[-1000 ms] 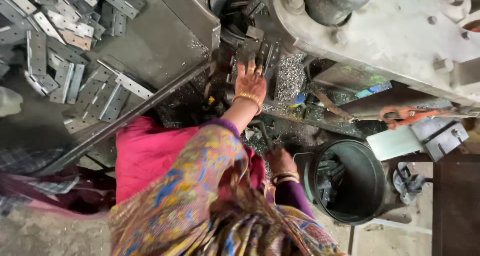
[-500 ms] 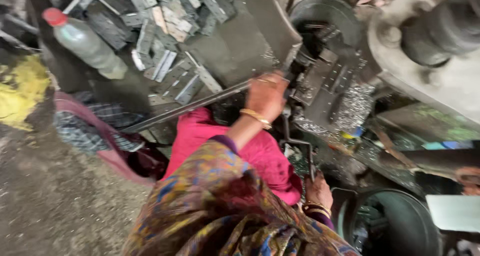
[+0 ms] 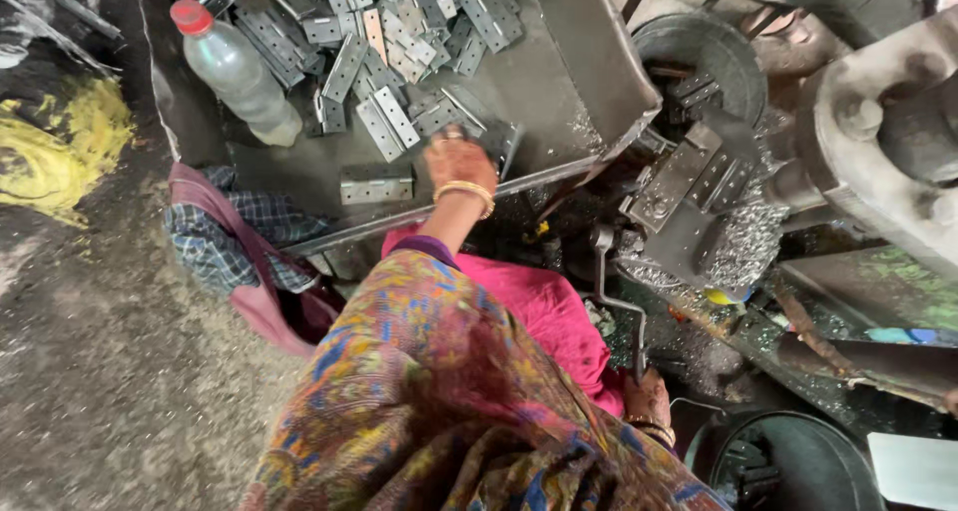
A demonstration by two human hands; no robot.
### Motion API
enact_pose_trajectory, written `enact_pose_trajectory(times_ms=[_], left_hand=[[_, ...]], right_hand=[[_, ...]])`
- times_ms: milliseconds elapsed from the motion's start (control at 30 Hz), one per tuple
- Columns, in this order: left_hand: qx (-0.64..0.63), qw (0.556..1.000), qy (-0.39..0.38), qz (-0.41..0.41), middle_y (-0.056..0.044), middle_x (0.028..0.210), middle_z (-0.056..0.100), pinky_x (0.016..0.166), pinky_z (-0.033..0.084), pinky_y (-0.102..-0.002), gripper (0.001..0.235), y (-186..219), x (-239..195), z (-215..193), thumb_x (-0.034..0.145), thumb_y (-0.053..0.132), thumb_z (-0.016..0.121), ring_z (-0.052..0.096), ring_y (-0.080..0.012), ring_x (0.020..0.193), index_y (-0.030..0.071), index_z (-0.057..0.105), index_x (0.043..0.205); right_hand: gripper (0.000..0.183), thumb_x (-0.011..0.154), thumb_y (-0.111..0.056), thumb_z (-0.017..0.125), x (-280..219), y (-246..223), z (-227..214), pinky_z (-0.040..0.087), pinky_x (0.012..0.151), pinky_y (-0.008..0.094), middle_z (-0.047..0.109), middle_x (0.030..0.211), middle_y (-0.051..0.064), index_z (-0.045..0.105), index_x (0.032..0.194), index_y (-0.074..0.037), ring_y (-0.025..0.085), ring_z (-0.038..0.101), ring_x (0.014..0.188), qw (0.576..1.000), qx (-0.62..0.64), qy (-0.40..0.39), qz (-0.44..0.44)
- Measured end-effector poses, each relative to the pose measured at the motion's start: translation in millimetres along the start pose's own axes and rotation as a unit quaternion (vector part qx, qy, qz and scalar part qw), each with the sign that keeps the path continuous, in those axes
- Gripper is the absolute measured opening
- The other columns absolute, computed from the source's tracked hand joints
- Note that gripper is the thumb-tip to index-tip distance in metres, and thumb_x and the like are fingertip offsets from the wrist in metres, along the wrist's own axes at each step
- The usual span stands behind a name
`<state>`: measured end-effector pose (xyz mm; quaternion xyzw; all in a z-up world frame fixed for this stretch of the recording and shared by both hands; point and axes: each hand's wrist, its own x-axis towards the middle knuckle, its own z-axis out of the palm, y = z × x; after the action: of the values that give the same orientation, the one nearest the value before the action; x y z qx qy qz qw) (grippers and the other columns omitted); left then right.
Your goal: The person picks up metal hinges one by one from a tray, places them into a machine die, operates the machine to punch or press them, and then places the processed hinges into a second container.
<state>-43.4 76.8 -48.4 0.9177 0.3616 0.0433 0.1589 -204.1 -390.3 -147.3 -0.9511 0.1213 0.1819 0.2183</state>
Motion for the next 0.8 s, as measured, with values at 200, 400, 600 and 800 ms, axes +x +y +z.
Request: enact_pose_trajectory(times_ms=[200,400,600,800], left_hand=[[0.044,0.996,0.082,-0.015,-0.021,0.147,0.061,0.118,0.036,-0.059,0.037,-28.3,77.5,-69.5,0.118,0.033,0.055,0.057,-0.0389,0.138,0.003,0.063,0.138],[0.097,0.987,0.121,0.032,-0.017,0.137,0.059,0.105,0.039,-0.056,0.080,-107.3,142.1,-54.1,0.069,0.047,0.074,0.055,-0.0385,0.126,0.006,0.059,0.135],[0.096,0.987,0.079,0.101,-0.015,0.112,0.073,0.096,0.047,-0.045,0.021,-81.1,117.5,-7.3,0.092,0.024,0.064,0.065,-0.0310,0.112,0.011,0.077,0.103],[0.096,0.967,0.064,0.228,-0.009,0.102,0.076,0.094,0.049,-0.048,0.014,-26.8,47.1,-40.8,0.099,0.021,0.063,0.067,-0.0304,0.106,0.019,0.077,0.102]], right_hand=[[0.044,0.091,-0.040,0.066,-14.2,-23.3,-24.6,0.053,0.084,0.053,0.073,0.106,0.026,0.069,0.119,-0.007,0.045,0.069,0.101,1.000,-0.004,-0.007,0.026],[0.042,0.092,-0.039,0.066,-13.5,-40.3,-40.5,0.054,0.085,0.052,0.074,0.105,0.026,0.070,0.119,-0.007,0.044,0.070,0.100,0.999,0.004,-0.015,0.046],[0.042,0.092,-0.037,0.065,-16.5,-38.2,-29.5,0.054,0.087,0.051,0.073,0.107,0.024,0.070,0.124,-0.010,0.043,0.069,0.102,1.000,-0.024,0.005,-0.018],[0.056,0.096,-0.045,0.065,-39.7,-58.7,-74.7,0.054,0.088,0.051,0.067,0.121,0.025,0.055,0.134,-0.005,0.042,0.067,0.106,0.991,-0.113,0.058,0.030]])
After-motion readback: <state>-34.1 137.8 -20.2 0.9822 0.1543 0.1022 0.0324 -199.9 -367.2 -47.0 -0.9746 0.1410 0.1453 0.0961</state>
